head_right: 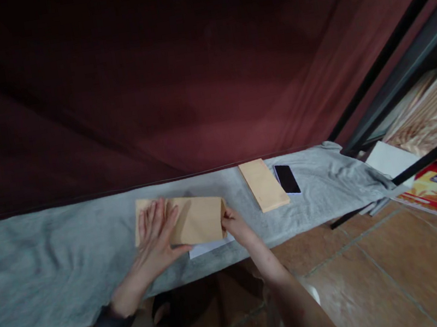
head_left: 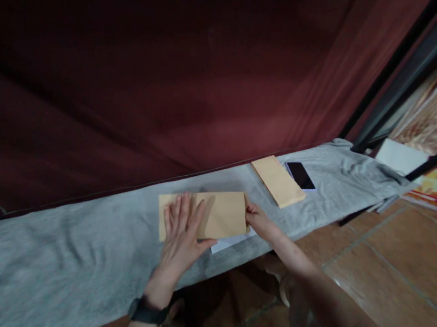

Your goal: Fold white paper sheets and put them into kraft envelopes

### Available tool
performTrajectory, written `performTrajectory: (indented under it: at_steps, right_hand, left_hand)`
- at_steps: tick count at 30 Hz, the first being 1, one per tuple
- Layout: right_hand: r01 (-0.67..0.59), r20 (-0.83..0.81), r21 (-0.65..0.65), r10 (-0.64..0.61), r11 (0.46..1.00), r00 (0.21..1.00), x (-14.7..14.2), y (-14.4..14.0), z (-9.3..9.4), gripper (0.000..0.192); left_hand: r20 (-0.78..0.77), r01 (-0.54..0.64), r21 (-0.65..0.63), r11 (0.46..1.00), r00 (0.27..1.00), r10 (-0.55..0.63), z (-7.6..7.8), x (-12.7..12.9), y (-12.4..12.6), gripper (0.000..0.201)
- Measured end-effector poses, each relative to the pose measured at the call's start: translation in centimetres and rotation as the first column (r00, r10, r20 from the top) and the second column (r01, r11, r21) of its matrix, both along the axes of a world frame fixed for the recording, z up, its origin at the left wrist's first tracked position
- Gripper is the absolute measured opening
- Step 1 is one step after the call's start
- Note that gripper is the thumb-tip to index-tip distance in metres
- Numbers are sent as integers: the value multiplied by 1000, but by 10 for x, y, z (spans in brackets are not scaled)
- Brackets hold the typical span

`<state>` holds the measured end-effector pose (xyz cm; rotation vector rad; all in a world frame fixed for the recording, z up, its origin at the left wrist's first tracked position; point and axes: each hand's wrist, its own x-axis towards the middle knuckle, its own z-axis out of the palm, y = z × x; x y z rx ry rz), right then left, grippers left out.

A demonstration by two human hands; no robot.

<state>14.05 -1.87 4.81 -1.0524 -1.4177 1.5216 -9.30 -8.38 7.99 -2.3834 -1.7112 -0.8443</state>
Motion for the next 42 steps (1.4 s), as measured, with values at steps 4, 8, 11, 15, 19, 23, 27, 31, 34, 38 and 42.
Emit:
performTrajectory:
  at_steps: [4,8,11,15,19,23,27,31,34,38,42]
  right_hand:
    - [-185,-53,-3,184,983,981,6,-5,3,29]
    - [-217,25,-25,218,976,976,8,-8,8,31]
    - [-166,38,-4,166,986,985,7,-7,10,31]
    - [-188,-36,-19,188,982,982,6,-4,11,32]
    - [-121,-70,-38,118,992,991,8,0,8,33]
    - [-86,-153,-78,73,993,986,6,0,-2,32]
    - [-74,-160,-81,60,994,985,3,2,-12,26]
    - [42,3,11,-42,999,999,10,13,-16,22]
    - [77,243,221,-131,972,961,16,18,-19,26]
    - [-261,642,409,-72,874,763,13,10,-24,51]
    - [-406,830,316,-43,858,556,5,5,-22,77]
  left_hand:
    - [-235,39,-65,997,970,-54,-9,1,-2,110]
    - [-274,62,-77,995,958,-81,-12,2,-2,107]
    - [-291,52,-68,996,954,-69,-10,3,-2,104]
    - [-294,48,-74,996,953,-68,-6,4,-3,102]
    - [-303,45,-83,996,951,-68,-2,4,-5,96]
    - [-311,43,-91,995,948,-69,-4,7,-5,96]
    - [-309,63,-95,993,947,-90,-5,9,-3,96]
    - [-284,-6,-82,997,959,-18,0,-11,0,97]
    - [-250,-101,-78,992,965,79,1,-36,2,99]
    - [-232,-115,-142,983,970,80,-7,-57,0,99]
    - [-228,-103,-202,974,972,55,-15,-62,-3,99]
